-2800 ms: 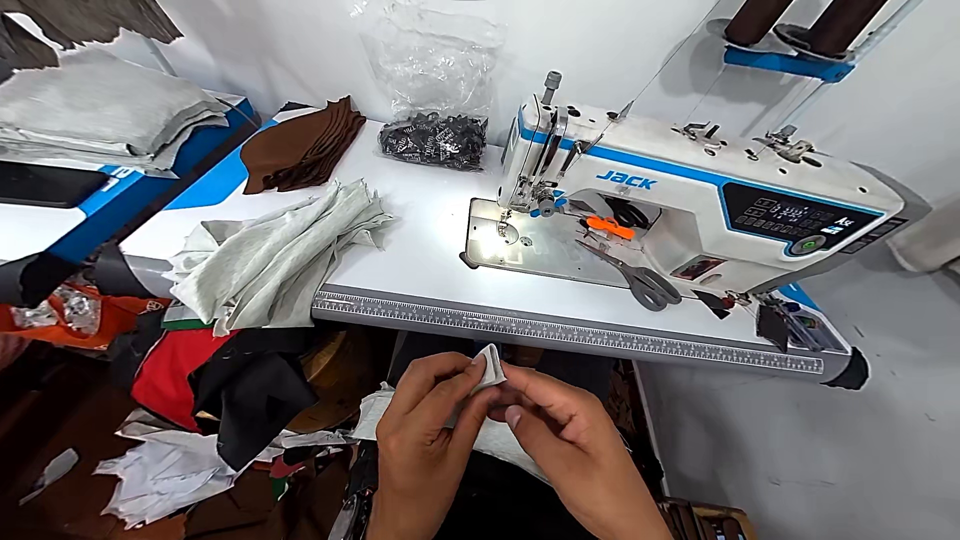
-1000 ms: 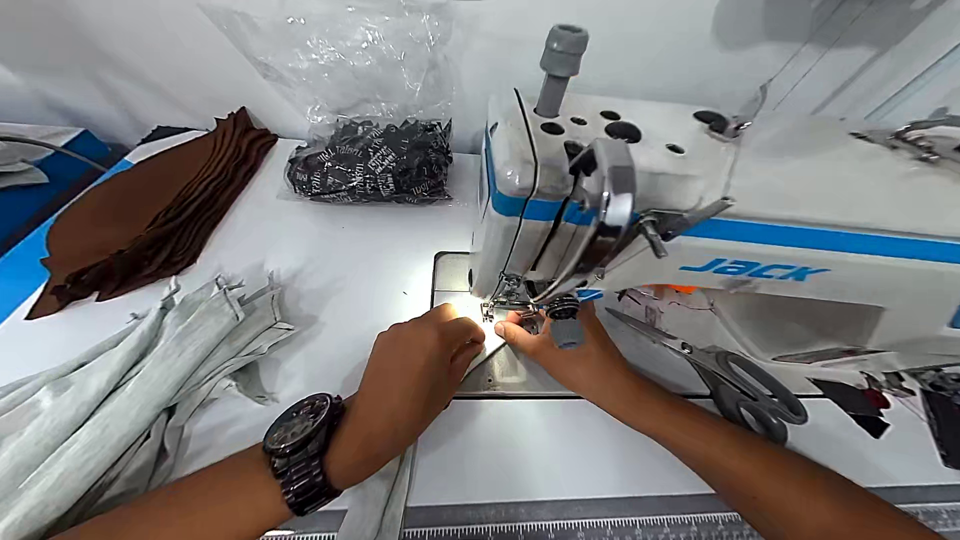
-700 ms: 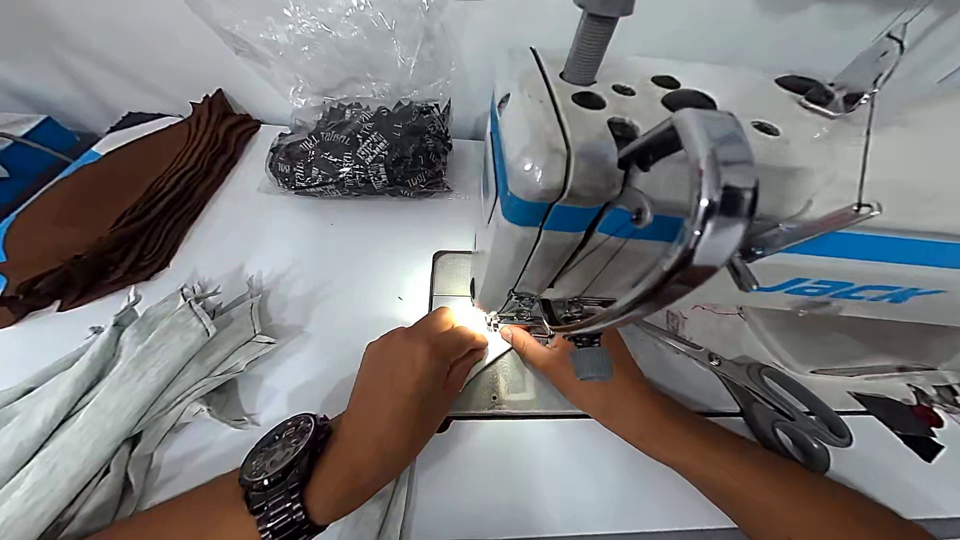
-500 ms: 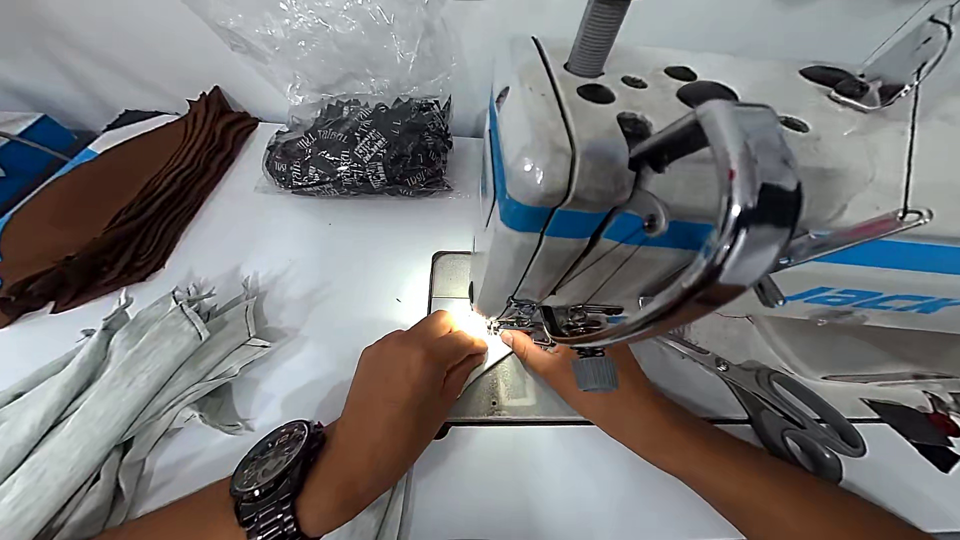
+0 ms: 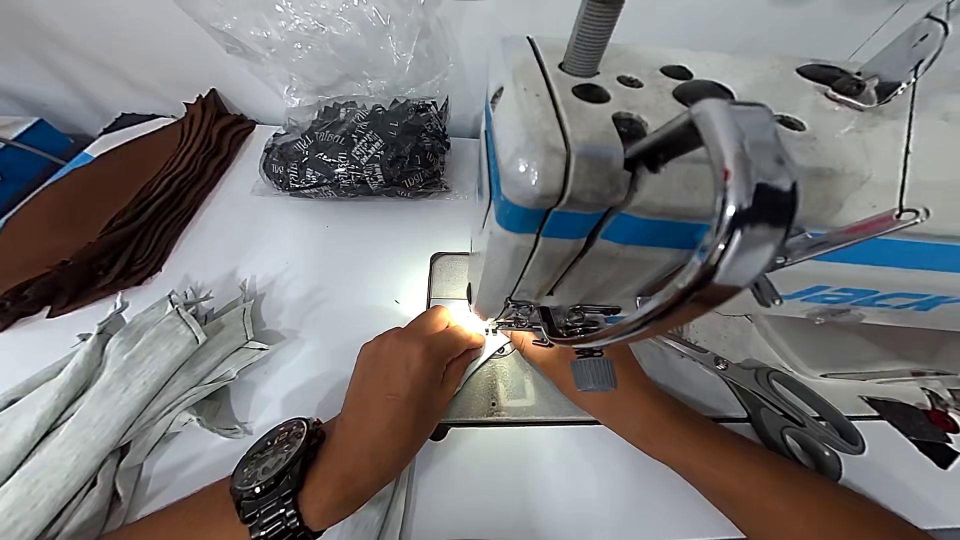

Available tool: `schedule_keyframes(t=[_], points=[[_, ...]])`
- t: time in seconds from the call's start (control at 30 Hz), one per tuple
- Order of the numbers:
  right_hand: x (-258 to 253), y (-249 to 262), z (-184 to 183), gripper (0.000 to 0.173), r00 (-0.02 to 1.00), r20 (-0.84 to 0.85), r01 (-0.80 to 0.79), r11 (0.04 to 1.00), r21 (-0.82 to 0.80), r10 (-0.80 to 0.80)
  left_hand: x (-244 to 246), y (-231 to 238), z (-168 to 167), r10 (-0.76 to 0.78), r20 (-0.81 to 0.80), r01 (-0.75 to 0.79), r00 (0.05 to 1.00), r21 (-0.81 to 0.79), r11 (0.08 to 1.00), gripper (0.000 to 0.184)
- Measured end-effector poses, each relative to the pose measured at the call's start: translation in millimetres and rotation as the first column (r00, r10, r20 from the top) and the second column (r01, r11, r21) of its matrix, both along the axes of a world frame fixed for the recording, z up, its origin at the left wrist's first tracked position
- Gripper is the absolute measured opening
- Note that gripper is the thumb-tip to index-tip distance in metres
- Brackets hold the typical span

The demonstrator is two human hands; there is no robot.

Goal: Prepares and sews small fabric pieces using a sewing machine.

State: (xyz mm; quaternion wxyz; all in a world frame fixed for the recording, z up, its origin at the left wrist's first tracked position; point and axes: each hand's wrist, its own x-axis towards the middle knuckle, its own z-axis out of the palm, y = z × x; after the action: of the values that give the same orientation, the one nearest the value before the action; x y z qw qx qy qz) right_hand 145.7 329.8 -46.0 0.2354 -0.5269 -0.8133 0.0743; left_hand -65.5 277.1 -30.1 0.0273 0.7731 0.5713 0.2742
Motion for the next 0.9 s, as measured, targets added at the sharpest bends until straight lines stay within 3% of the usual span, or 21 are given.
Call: schedule_keyframes(t=[0.3,0.37,0.47,0.6,0.73,0.8,0.9], points=[[-3,3,6,0.018,1.000,0.000,0.012,1.000,0.026,-0.012,-4,13,7,0.020,0.004,-0.020,1.000,0.014,1.000,0.006],[8,3,18,0.014,0.998,-0.046,-0.045,0.997,0.054,0.048,-3,16,10,0.021,0.014,-0.021,1.000,0.009,1.000,0.005],[60,-15,50,0.021,0.998,-0.034,-0.054,0.997,0.055,0.056,-1,17,13,0.026,0.019,-0.026,0.999,-0.018,1.000,0.005],[171,-71,44,0.031,0.978,0.103,0.166,0.976,0.141,-0.182,3,19,15,0.081,0.022,-0.079,0.996,-0.074,0.994,0.011],[218,-100,14,0.034,0.976,0.129,0.164,0.981,0.101,-0.176,13,18,28,0.138,0.008,-0.134,0.990,-0.187,0.973,0.019],[219,-108,21,0.035,0.981,0.134,0.135,0.989,0.051,-0.141,15,19,29,0.140,0.010,-0.134,0.990,-0.228,0.964,0.022],[198,-137,45,0.058,0.958,0.238,0.203,0.967,-0.156,-0.163,13,24,21,0.170,0.005,-0.162,0.985,-0.279,0.947,0.028]])
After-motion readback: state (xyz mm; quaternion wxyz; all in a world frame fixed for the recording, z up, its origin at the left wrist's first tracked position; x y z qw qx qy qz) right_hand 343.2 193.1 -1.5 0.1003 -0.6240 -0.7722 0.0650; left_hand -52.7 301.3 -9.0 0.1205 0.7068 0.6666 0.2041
